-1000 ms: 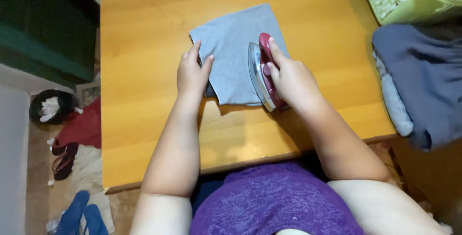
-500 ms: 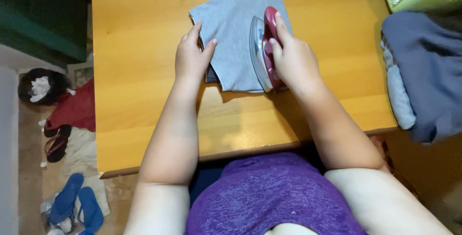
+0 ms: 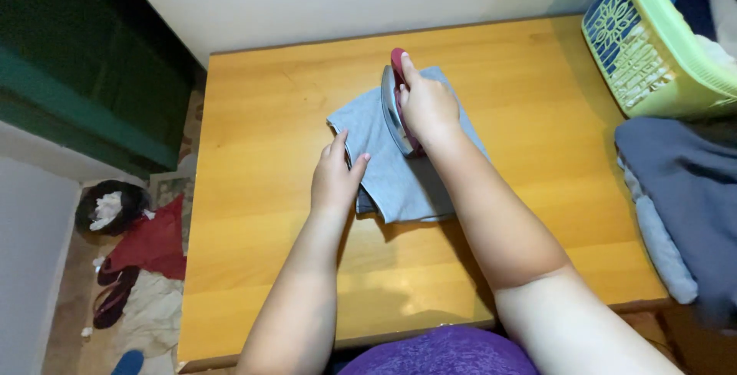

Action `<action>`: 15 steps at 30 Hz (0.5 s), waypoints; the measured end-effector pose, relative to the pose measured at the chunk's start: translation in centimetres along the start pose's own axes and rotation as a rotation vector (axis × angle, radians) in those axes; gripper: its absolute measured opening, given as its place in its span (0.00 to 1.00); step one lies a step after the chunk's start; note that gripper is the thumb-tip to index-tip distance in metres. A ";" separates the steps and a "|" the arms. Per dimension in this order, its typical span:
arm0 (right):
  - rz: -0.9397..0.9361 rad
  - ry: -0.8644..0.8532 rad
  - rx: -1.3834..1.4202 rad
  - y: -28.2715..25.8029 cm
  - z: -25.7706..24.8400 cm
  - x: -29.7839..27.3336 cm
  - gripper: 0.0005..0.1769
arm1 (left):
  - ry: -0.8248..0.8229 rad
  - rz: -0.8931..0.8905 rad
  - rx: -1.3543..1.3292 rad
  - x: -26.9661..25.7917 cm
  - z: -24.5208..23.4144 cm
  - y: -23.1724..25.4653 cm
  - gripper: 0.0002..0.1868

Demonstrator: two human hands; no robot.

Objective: Ironing and folding a pair of grey shorts on a wooden table.

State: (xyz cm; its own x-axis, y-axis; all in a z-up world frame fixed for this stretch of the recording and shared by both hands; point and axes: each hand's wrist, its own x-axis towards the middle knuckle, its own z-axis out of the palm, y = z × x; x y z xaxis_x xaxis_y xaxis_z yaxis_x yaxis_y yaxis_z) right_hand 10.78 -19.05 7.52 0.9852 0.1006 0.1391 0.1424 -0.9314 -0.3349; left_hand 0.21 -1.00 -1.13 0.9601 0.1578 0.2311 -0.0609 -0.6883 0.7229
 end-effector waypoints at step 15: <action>-0.045 -0.136 0.159 3.5 -6.9 -15.8 0.32 | 0.009 -0.073 -0.007 -0.9 -0.6 1.3 0.33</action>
State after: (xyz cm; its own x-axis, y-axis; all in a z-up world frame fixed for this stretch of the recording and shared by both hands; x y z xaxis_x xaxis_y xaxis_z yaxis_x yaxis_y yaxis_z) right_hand -4.95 -26.35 10.52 0.9798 0.1971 0.0339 0.1892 -0.8591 -0.4755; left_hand -0.88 -1.56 0.00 0.9595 0.2135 0.1837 0.0068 -0.6697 0.7426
